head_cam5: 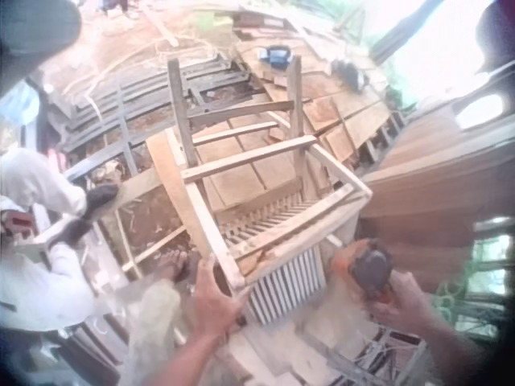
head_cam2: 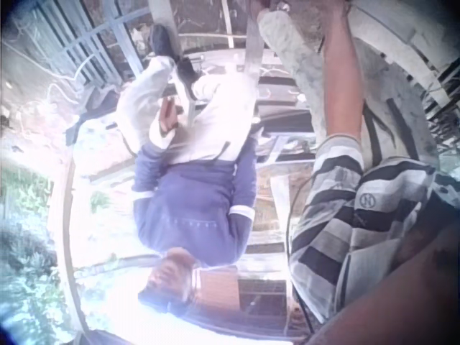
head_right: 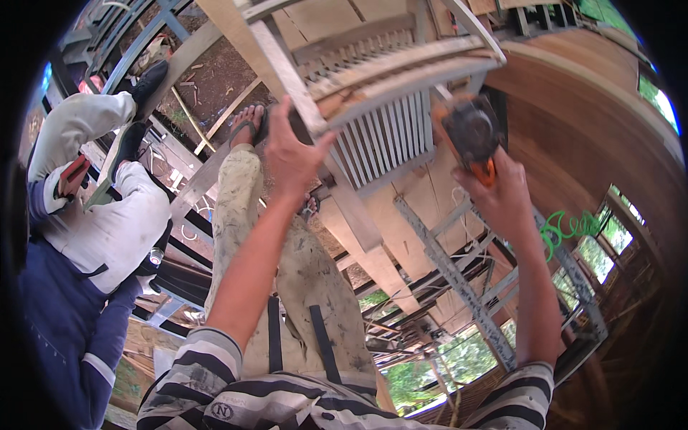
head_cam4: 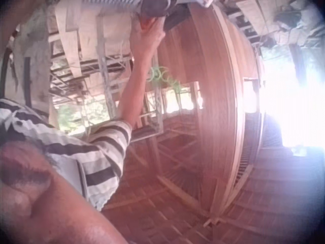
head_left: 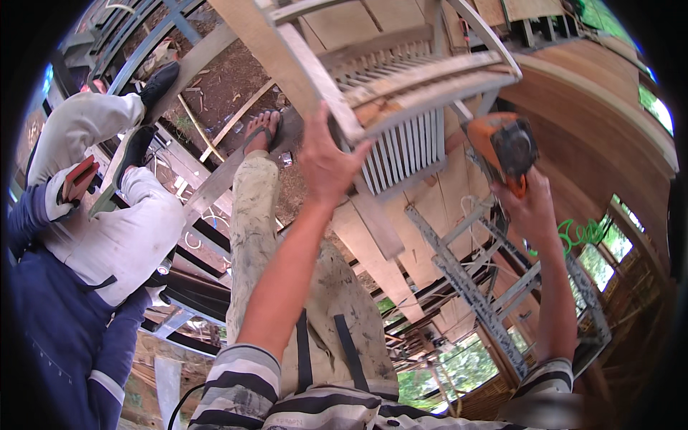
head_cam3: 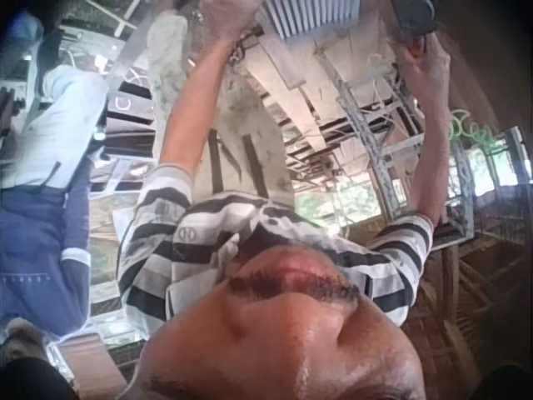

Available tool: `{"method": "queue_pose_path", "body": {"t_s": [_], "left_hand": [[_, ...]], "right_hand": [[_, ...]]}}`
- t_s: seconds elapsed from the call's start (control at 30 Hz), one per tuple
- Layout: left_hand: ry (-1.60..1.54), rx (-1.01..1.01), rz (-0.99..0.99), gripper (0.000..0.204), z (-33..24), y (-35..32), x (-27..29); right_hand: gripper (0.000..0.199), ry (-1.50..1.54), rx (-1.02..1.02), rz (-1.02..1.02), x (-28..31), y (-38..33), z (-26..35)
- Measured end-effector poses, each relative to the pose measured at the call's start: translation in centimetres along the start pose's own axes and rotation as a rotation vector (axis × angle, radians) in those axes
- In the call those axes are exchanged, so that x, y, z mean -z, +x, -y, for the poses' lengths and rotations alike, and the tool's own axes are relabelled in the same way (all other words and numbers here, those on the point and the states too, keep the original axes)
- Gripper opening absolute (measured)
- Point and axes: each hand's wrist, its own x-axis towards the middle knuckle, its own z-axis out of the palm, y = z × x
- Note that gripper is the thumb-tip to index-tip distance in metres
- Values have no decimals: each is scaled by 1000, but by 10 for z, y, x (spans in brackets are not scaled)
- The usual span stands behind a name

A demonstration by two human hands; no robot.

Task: The person assembles a wooden chair by positioning slats and using a pneumatic nail gun to fasten the components. The person adjusts the chair frame and secures the seat and backrest slats with nails.

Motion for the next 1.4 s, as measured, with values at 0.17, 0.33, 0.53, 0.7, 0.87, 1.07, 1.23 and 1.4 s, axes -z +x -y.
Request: {"method": "queue_pose_path", "body": {"t_s": [0.17, 0.33, 0.53, 0.7, 0.87, 1.07, 1.23, 1.4], "left_hand": [[146, -161, 3, 92, 25, 3, 16], [320, -208, 27, 94, 21, 3, 16], [327, -293, 28, 97, 26, 10, 24], [161, -218, 80, 95, 27, 6, 25], [43, -102, 119, 94, 21, 6, 32], [-61, -34, 122, 97, 20, 9, 31], [-85, -13, 102, 98, 24, 10, 29], [-160, 64, 100, 100, 24, 9, 30]], "right_hand": [[40, 136, -40, 60, 1, -16, 2], [40, 103, 30, 172, 13, -13, 5], [55, -14, 15, 344, 33, 49, 53], [59, -135, -46, 439, 17, 122, 92], [67, -265, -103, 656, 10, 175, 151], [69, -92, -182, 879, -3, 220, 169], [70, -135, -260, 968, -14, 240, 183], [71, -220, -232, 1008, -21, 249, 182]]}}
